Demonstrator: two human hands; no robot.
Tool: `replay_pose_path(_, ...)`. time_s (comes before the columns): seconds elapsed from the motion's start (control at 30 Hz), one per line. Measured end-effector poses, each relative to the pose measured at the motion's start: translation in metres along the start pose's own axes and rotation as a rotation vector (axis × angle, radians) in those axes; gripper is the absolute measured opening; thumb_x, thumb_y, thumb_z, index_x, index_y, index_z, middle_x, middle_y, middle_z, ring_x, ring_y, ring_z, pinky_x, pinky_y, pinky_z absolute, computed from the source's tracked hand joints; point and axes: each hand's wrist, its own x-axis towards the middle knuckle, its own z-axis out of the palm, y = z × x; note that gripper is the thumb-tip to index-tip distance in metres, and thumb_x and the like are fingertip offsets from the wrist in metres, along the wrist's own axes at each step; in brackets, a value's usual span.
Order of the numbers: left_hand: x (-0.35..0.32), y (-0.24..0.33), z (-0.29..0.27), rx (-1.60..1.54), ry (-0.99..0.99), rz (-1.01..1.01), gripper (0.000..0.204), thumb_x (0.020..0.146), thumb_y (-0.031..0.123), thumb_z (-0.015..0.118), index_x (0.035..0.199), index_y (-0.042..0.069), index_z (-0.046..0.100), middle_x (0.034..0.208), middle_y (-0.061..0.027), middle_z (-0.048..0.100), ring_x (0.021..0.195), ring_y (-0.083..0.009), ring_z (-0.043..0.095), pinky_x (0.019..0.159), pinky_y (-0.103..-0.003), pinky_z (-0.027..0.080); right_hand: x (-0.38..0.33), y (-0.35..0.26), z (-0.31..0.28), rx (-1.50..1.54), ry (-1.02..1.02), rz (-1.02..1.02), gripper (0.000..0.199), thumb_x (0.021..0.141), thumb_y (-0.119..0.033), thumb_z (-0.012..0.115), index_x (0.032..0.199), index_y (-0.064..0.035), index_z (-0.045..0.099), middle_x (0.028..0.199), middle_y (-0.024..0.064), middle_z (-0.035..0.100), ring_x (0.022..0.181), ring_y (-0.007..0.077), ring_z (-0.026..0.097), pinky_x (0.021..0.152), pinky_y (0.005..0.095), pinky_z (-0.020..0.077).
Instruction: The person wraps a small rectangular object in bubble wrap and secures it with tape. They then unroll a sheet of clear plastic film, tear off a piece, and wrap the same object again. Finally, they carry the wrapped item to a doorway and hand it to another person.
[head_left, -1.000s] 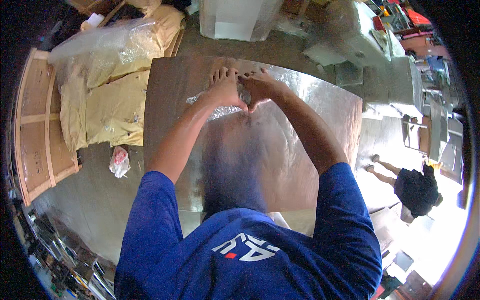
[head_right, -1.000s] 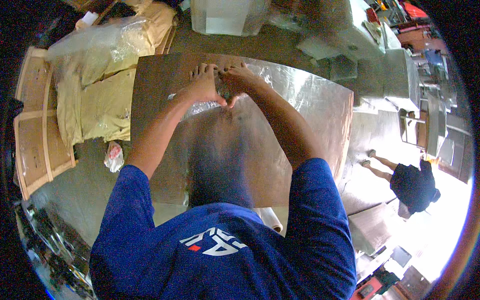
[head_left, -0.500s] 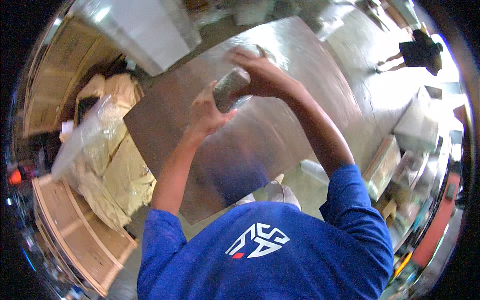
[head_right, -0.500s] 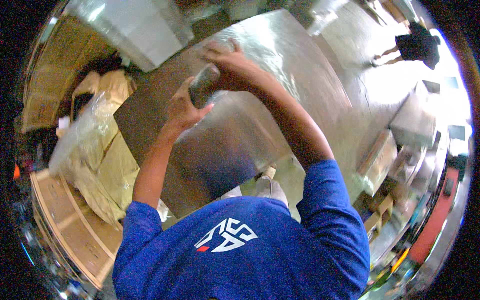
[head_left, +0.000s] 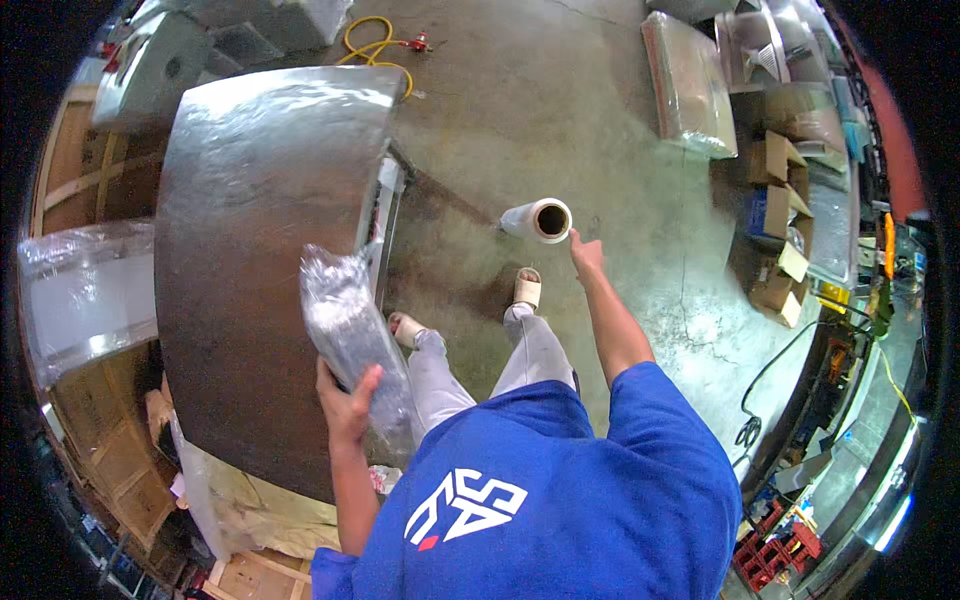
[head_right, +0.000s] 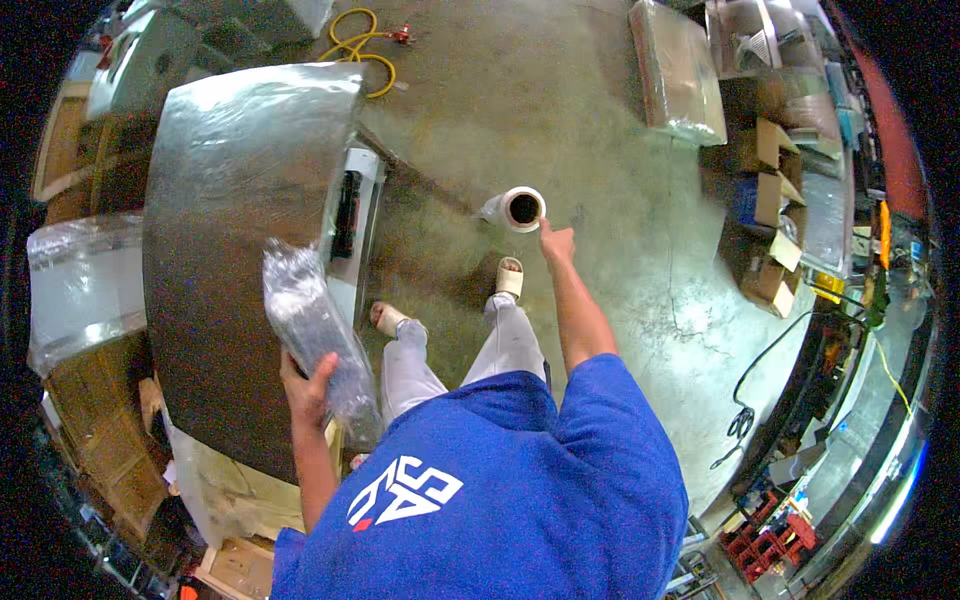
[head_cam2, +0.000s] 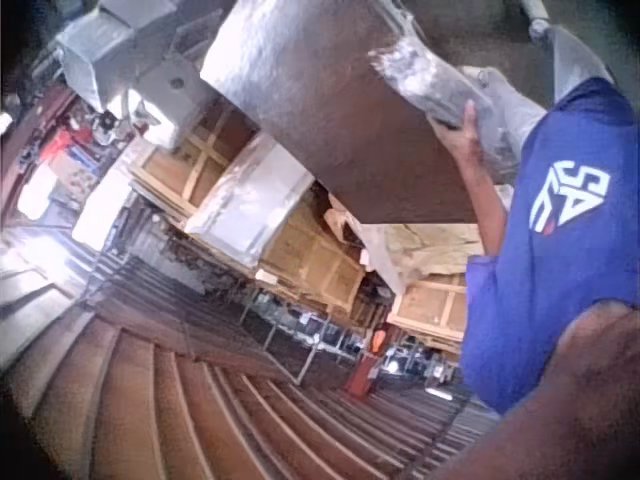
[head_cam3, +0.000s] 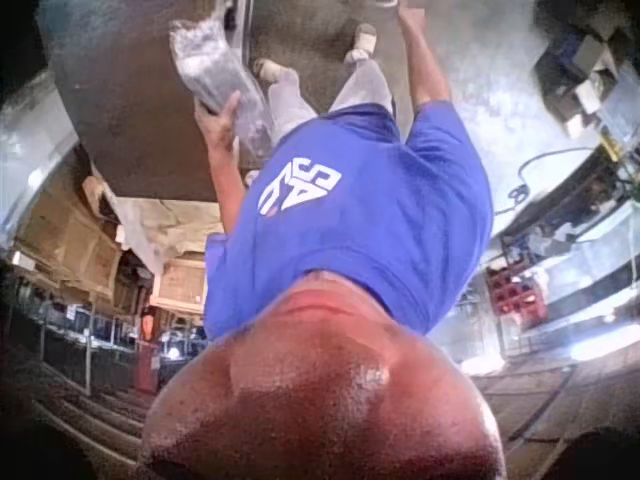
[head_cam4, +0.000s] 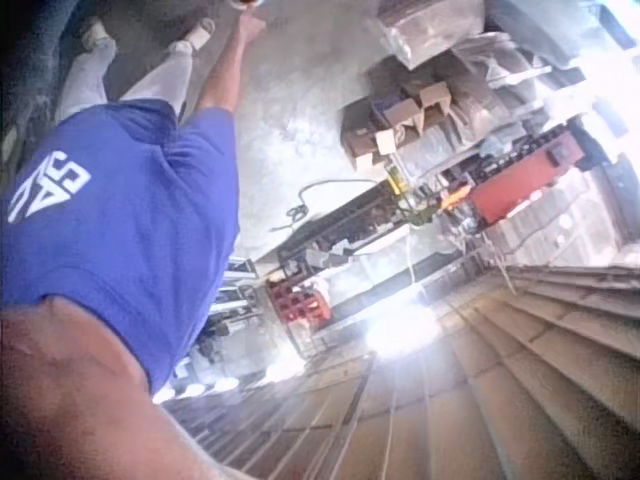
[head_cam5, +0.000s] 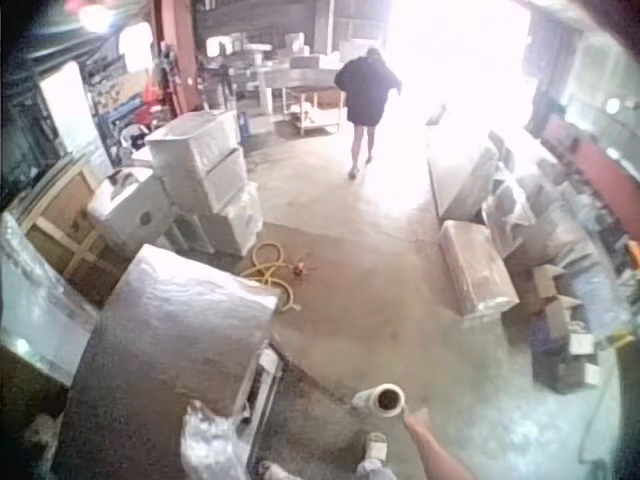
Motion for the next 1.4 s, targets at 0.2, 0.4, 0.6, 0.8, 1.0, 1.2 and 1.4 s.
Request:
replay_pose_path(0.2, 0.000, -0.018, 0.108, 0.073, -0.100, -0.212, 0.074, 0.072, 0.025, 0.087, 0.130, -0.005, 0.052, 0.118, -0.0171, 0.064, 0.107, -0.0262, 0.063, 0.097, -0.038, 0.049, 0.052, 0.014, 0.057, 0.558, -0.693, 0.276, 0.066, 0.091, -0.045, 0.067, 0.120, 0.0126, 0.054, 0.097, 0.0235, 0.068, 0.079, 0.0365, 0.070, 0.059, 0.0488, 0.0599)
replay_pose_path(0.4, 0.048, 0.032, 0.151, 0.085, -0.177, -0.202, 0.080, 0.070, 0.021, 0.088, 0.135, -0.004, 0.049, 0.124, -0.0165, 0.062, 0.110, -0.0257, 0.063, 0.099, -0.038, 0.048, 0.061, -0.060, 0.058, 0.355, -0.510, 0.035, 0.039, 0.090, -0.024, 0.060, 0.089, 0.0147, 0.065, 0.075, 0.0199, 0.068, 0.052, 0.0263, 0.069, 0.044, 0.0392, 0.0566)
replay_pose_path(0.6, 0.120, 0.079, 0.183, -0.224, -0.214, -0.220, 0.083, 0.069, 0.020, 0.089, 0.138, 0.000, 0.048, 0.126, -0.0140, 0.061, 0.114, -0.0250, 0.061, 0.101, -0.039, 0.047, 0.060, -0.232, 0.045, 0.051, -0.598, -0.222, 0.040, 0.086, -0.025, 0.060, 0.079, 0.0145, 0.067, 0.069, 0.0205, 0.069, 0.051, 0.0285, 0.070, 0.047, 0.0374, 0.0578)
replay_pose_path(0.8, 0.205, 0.138, 0.192, -0.139, -0.241, -0.115, 0.085, 0.068, 0.028, 0.091, 0.136, 0.000, 0.048, 0.124, -0.0163, 0.063, 0.115, -0.0256, 0.061, 0.100, -0.039, 0.047, 0.058, -0.340, 0.144, -0.334, -0.622, -0.565, 0.046, 0.084, -0.029, 0.063, 0.089, 0.0167, 0.066, 0.069, 0.0260, 0.069, 0.059, 0.0332, 0.073, 0.062, 0.0442, 0.0597)
replay_pose_path(1.0, 0.242, 0.192, 0.177, -0.118, -0.150, -0.219, 0.088, 0.067, 0.027, 0.091, 0.138, -0.002, 0.046, 0.127, -0.0187, 0.062, 0.118, -0.0277, 0.060, 0.104, -0.040, 0.045, 0.078, -0.425, 0.234, -0.449, -0.735, -0.758, 0.040, 0.088, -0.027, 0.064, 0.093, 0.0122, 0.068, 0.071, 0.0255, 0.070, 0.063, 0.0329, 0.074, 0.062, 0.0440, 0.0605)
replay_pose_path(1.2, 0.267, 0.217, 0.201, -0.124, -0.006, -0.348, 0.089, 0.068, 0.024, 0.091, 0.139, -0.002, 0.045, 0.129, -0.0177, 0.060, 0.120, -0.0271, 0.059, 0.104, -0.040, 0.045, 0.051, -0.518, 0.276, -0.521, -0.858, -0.641, 0.050, 0.086, -0.040, 0.069, 0.098, 0.0091, 0.070, 0.098, 0.0296, 0.071, 0.094, 0.0410, 0.072, 0.084, 0.0478, 0.0581)
replay_pose_path(1.4, 0.314, 0.261, 0.253, -0.160, 0.209, -0.313, 0.088, 0.068, 0.023, 0.092, 0.138, -0.003, 0.046, 0.129, -0.0163, 0.059, 0.119, -0.0278, 0.059, 0.103, -0.041, 0.045, 0.053, -0.556, 0.285, -0.486, -0.644, -0.732, 0.050, 0.083, -0.043, 0.070, 0.104, 0.0031, 0.071, 0.097, 0.0238, 0.074, 0.092, 0.0364, 0.074, 0.084, 0.0458, 0.0590)
